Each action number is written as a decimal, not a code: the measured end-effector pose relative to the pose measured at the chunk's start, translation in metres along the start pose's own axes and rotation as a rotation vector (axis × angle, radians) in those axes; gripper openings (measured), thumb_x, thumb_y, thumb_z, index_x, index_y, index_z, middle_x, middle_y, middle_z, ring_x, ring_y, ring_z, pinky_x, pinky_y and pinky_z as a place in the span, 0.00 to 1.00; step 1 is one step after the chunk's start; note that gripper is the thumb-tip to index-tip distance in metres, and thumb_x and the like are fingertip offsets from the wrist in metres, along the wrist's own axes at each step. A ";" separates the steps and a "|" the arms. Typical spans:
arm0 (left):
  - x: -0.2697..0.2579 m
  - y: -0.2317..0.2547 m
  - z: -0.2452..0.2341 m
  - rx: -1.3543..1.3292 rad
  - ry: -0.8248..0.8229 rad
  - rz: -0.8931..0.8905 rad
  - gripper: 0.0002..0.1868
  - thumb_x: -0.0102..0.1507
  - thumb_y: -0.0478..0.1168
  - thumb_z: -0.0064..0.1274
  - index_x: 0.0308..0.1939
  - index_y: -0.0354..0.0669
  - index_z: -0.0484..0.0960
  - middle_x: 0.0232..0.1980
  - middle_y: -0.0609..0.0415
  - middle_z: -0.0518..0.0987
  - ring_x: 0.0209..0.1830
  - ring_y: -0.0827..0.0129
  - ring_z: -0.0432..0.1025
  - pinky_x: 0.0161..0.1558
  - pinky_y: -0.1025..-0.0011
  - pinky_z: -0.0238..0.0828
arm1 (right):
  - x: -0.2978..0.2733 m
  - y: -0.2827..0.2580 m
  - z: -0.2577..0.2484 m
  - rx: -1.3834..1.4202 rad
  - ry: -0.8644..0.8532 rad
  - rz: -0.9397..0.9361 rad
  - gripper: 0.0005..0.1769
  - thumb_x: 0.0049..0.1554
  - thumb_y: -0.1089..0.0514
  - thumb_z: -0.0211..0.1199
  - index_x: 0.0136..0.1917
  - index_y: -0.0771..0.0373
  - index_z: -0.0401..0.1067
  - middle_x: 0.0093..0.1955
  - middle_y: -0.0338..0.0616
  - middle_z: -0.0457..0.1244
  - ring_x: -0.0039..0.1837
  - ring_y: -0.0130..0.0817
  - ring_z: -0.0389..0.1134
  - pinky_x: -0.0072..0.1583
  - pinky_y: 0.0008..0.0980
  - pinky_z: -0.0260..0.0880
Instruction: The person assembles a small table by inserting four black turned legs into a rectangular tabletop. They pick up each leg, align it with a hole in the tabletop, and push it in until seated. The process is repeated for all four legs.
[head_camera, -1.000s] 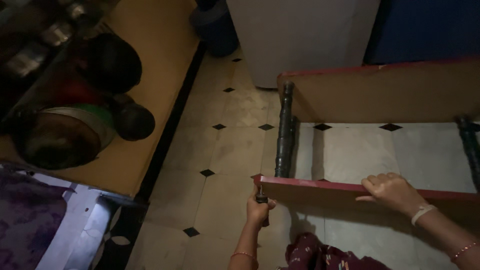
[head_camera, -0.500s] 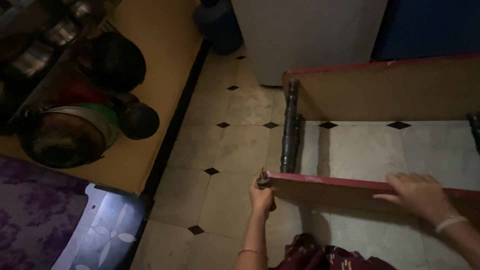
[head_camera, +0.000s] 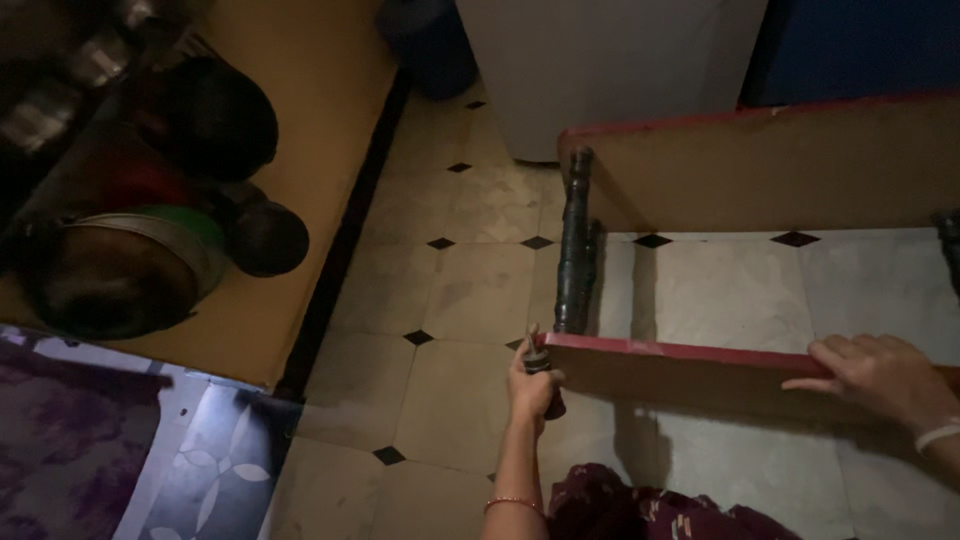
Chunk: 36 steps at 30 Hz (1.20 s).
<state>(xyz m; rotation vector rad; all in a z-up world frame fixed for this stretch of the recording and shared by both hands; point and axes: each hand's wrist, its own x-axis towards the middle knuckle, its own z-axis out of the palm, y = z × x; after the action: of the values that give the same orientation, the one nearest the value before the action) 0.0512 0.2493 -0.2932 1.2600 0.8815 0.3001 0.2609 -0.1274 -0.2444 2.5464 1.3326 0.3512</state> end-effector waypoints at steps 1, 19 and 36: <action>-0.001 0.001 0.001 -0.025 -0.009 0.019 0.52 0.45 0.19 0.52 0.73 0.58 0.70 0.65 0.54 0.78 0.51 0.67 0.75 0.47 0.70 0.75 | 0.001 0.000 -0.001 0.004 -0.038 0.026 0.31 0.44 0.24 0.62 0.37 0.53 0.72 0.33 0.37 0.66 0.34 0.31 0.71 0.43 0.31 0.74; -0.001 0.012 0.018 0.293 0.259 -0.028 0.36 0.50 0.37 0.74 0.62 0.51 0.78 0.57 0.55 0.83 0.57 0.66 0.77 0.59 0.68 0.70 | 0.205 -0.154 0.024 1.968 -0.331 0.617 0.25 0.58 0.57 0.64 0.68 0.59 0.64 0.58 0.51 0.70 0.52 0.38 0.70 0.53 0.38 0.73; 0.071 -0.034 0.008 0.074 0.233 0.312 0.21 0.55 0.22 0.60 0.50 0.43 0.84 0.44 0.52 0.85 0.43 0.70 0.79 0.44 0.71 0.79 | 0.299 -0.199 0.071 1.482 -0.706 0.499 0.35 0.39 0.53 0.84 0.52 0.75 0.74 0.43 0.50 0.67 0.44 0.39 0.67 0.43 0.37 0.65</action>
<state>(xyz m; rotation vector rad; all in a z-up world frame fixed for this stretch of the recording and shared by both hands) 0.0944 0.2781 -0.3528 1.4530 0.8974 0.6786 0.2968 0.2227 -0.3467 3.3258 0.6195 -1.9581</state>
